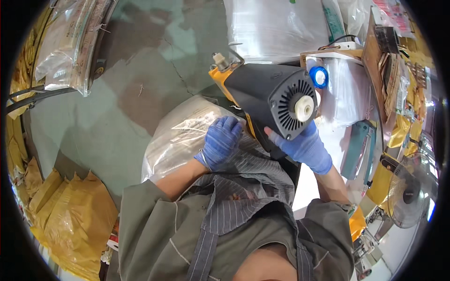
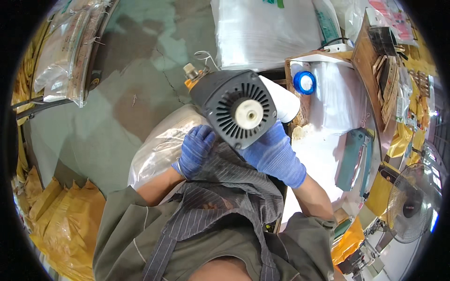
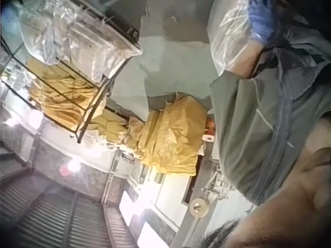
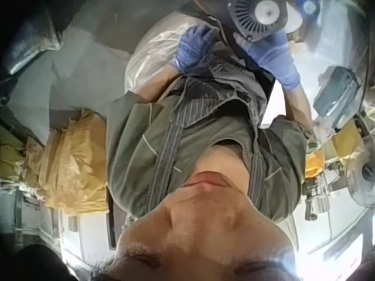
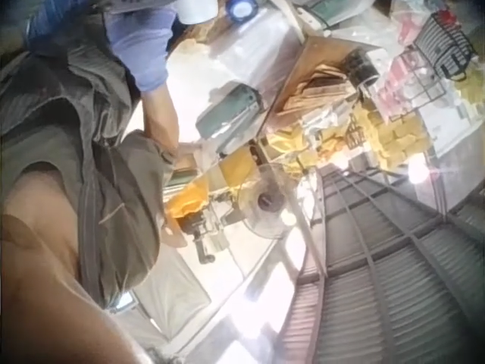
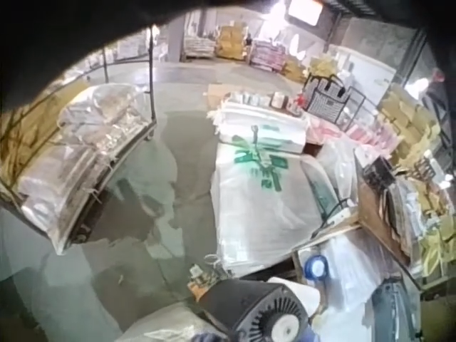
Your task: Bundling and sealing packs of wooden sticks in a factory.
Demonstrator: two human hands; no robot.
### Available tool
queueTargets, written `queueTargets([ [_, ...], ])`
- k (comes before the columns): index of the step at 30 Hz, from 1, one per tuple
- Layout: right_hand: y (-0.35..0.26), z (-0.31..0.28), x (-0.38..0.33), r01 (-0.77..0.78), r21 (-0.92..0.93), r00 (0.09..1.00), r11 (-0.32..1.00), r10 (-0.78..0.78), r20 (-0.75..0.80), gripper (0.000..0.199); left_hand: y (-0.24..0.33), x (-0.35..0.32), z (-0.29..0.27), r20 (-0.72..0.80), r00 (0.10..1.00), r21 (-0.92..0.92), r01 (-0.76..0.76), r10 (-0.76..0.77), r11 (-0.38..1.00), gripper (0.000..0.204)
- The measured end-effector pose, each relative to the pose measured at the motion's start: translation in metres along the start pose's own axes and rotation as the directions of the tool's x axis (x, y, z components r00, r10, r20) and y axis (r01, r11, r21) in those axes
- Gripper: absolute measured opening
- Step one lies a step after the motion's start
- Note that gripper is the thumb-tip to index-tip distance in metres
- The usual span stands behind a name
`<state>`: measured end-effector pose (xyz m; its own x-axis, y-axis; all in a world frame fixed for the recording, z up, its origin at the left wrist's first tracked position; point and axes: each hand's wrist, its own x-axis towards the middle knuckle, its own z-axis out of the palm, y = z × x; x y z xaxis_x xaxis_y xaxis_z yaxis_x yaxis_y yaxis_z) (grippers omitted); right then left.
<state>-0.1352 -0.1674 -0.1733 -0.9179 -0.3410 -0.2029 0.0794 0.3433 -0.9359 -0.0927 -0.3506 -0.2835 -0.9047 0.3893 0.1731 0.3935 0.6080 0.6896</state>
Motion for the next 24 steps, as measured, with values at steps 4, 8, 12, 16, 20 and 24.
queueTargets([
  [4, -0.003, 0.000, -0.013, -0.223, 0.315, 0.974, 0.923, 0.203, 0.097, 0.050, 0.002, -0.008, 0.004, -0.091, 0.992, -0.009, -0.088, 0.087, 0.996, 0.022],
  [8, -0.043, 0.019, 0.001, 0.120, -0.527, 0.987, 0.841, -0.045, 0.152, 0.045, -0.001, -0.013, 0.018, -0.049, 0.999, 0.071, 0.011, -0.008, 0.997, 0.024],
  [12, -0.016, 0.025, 0.006, 0.272, -0.640, 0.959, 0.719, -0.254, 0.123, 0.044, 0.014, -0.021, -0.019, 0.080, 0.986, 0.065, 0.142, -0.147, 0.988, 0.053],
  [16, -0.019, 0.042, 0.011, -0.037, -0.336, 0.998, 0.941, 0.051, 0.032, 0.032, 0.003, -0.081, -0.054, 0.026, 0.941, 0.453, 0.290, -0.338, 0.843, 0.044],
  [20, -0.041, 0.066, 0.013, -0.395, -0.005, 0.918, 0.918, 0.395, -0.023, 0.026, -0.018, -0.109, -0.053, 0.187, 0.918, 0.405, 0.252, -0.350, 0.879, 0.021],
  [24, -0.041, 0.086, 0.010, -0.374, -0.013, 0.927, 0.927, 0.375, 0.013, 0.028, -0.017, -0.111, -0.055, 0.163, 0.925, 0.367, 0.267, -0.344, 0.891, 0.018],
])
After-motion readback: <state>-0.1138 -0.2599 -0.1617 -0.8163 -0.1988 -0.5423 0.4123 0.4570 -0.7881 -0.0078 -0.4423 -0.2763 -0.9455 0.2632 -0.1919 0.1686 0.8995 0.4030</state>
